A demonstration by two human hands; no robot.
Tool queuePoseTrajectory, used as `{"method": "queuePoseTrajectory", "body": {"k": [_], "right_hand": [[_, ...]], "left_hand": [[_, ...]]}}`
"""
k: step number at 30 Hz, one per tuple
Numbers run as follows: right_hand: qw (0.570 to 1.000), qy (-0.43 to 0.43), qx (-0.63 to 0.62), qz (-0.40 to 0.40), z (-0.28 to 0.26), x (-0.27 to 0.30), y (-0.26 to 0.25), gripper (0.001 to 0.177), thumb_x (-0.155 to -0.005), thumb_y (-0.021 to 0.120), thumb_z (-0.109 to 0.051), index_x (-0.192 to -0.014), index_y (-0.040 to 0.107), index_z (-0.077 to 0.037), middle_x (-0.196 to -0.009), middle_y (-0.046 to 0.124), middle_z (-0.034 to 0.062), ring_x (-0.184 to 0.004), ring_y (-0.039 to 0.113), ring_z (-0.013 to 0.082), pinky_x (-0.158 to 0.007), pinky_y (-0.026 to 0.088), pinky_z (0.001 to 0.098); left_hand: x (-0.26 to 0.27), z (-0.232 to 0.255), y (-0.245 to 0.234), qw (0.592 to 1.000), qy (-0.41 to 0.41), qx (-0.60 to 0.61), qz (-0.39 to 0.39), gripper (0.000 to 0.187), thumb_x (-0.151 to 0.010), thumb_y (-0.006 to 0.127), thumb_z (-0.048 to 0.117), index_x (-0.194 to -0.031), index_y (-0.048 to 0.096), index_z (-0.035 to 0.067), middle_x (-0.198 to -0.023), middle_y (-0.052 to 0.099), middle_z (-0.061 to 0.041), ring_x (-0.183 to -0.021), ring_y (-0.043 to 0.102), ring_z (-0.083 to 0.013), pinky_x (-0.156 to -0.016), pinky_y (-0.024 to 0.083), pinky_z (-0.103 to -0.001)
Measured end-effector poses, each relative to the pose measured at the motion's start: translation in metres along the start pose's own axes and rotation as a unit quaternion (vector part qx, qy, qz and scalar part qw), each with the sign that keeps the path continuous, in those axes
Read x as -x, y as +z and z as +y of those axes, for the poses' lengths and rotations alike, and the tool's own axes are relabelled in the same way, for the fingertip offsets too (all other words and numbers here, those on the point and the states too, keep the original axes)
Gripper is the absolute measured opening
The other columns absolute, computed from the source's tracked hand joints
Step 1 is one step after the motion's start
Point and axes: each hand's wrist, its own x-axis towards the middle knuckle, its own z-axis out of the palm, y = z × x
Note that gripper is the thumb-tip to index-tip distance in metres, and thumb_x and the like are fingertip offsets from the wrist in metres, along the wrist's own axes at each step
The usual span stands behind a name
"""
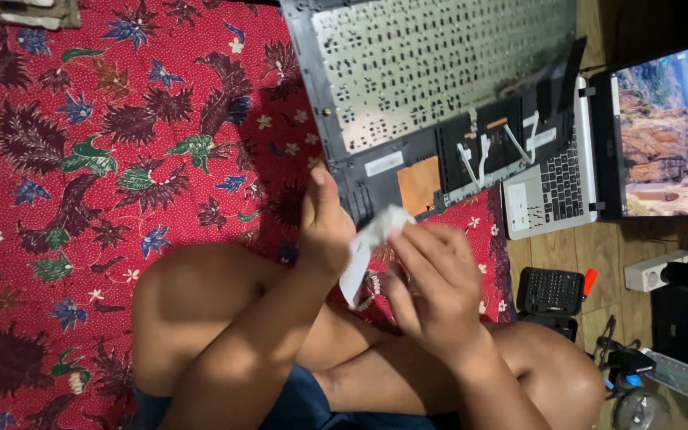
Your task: The person assembles a laptop by cleaning the keyboard deck with a wipe, then attaching it to the motherboard base. They connect internal ribbon cables and secure the keyboard deck to the chassis.
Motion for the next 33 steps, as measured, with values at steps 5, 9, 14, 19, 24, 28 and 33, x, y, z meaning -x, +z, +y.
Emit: {"method": "queuePoseTrajectory", "body": {"k": [5,9,14,19,24,28,33], "right_hand": [[0.994,-0.02,0.094,-0.06,-0.001,-0.014,0.003,0.06,-0.074,0.075,-0.007,-0.132,0.063,0.004,-0.135,0.064,0.0183,-0.122,0.056,0.039,-0.1,0.044,0.0494],[0.991,-0.051,0.095,-0.082,-0.003,-0.013,0.004,0.055,-0.082,0.075,-0.01,-0.136,0.064,-0.004,-0.137,0.065,0.0099,-0.127,0.058,0.0331,-0.1,0.041,0.0442],[0.992,-0.019,0.099,-0.08,-0.009,-0.015,0.004,0.06,-0.077,0.074,-0.012,-0.135,0.064,0.0,-0.134,0.066,0.0144,-0.126,0.058,0.0348,-0.098,0.039,0.0454],[0.999,-0.002,0.028,0.023,-0.004,-0.008,0.004,0.037,-0.077,0.077,-0.004,-0.113,0.072,-0.004,-0.112,0.071,0.0094,-0.113,0.065,0.0343,-0.095,0.05,0.0439],[0.994,0.035,-0.104,-0.019,-0.002,0.021,-0.021,0.02,-0.077,0.072,0.0,-0.095,0.068,-0.004,-0.099,0.071,0.008,-0.098,0.074,0.0265,-0.084,0.058,0.0397],[0.974,0.091,-0.067,-0.197,0.02,0.027,-0.002,0.019,-0.077,0.078,-0.008,-0.091,0.067,-0.004,-0.091,0.07,0.0123,-0.087,0.071,0.0333,-0.078,0.056,0.0436],[0.955,0.181,0.024,-0.233,0.037,0.018,0.018,0.046,-0.084,0.072,-0.016,-0.127,0.062,-0.003,-0.124,0.064,0.0224,-0.097,0.067,0.0436,-0.078,0.055,0.0496]], "left_hand": [[0.007,-0.003,0.009,0.995,0.014,0.059,-0.076,0.075,-0.116,0.019,0.056,-0.152,0.046,-0.004,-0.146,0.058,-0.015,-0.136,0.054,-0.0228,-0.121,0.039,-0.035],[0.019,-0.004,0.01,0.984,-0.071,0.128,-0.103,0.092,-0.104,0.023,0.073,-0.153,0.044,-0.002,-0.14,0.059,-0.013,-0.125,0.058,-0.0214,-0.11,0.046,-0.037],[0.017,-0.007,0.014,0.988,-0.052,0.099,-0.109,0.103,-0.098,0.027,0.083,-0.152,0.045,-0.002,-0.138,0.061,-0.012,-0.126,0.059,-0.0208,-0.111,0.047,-0.037],[0.013,-0.003,0.015,0.976,-0.059,0.178,-0.108,0.096,-0.099,0.036,0.077,-0.153,0.042,-0.002,-0.139,0.06,-0.011,-0.125,0.058,-0.0194,-0.11,0.048,-0.037],[-0.002,0.015,0.007,0.994,-0.005,0.076,-0.072,0.059,-0.115,0.042,0.044,-0.149,0.048,-0.004,-0.137,0.062,-0.01,-0.126,0.057,-0.0164,-0.113,0.044,-0.033],[-0.017,0.031,0.003,0.992,-0.001,0.124,-0.031,0.038,-0.116,0.046,0.013,-0.15,0.047,-0.003,-0.139,0.061,-0.01,-0.128,0.056,-0.0169,-0.116,0.042,-0.034],[-0.023,0.038,-0.001,0.976,-0.012,0.216,0.023,0.044,-0.111,0.049,0.007,-0.154,0.042,0.0,-0.144,0.059,-0.011,-0.133,0.055,-0.0196,-0.119,0.04,-0.037]]}}
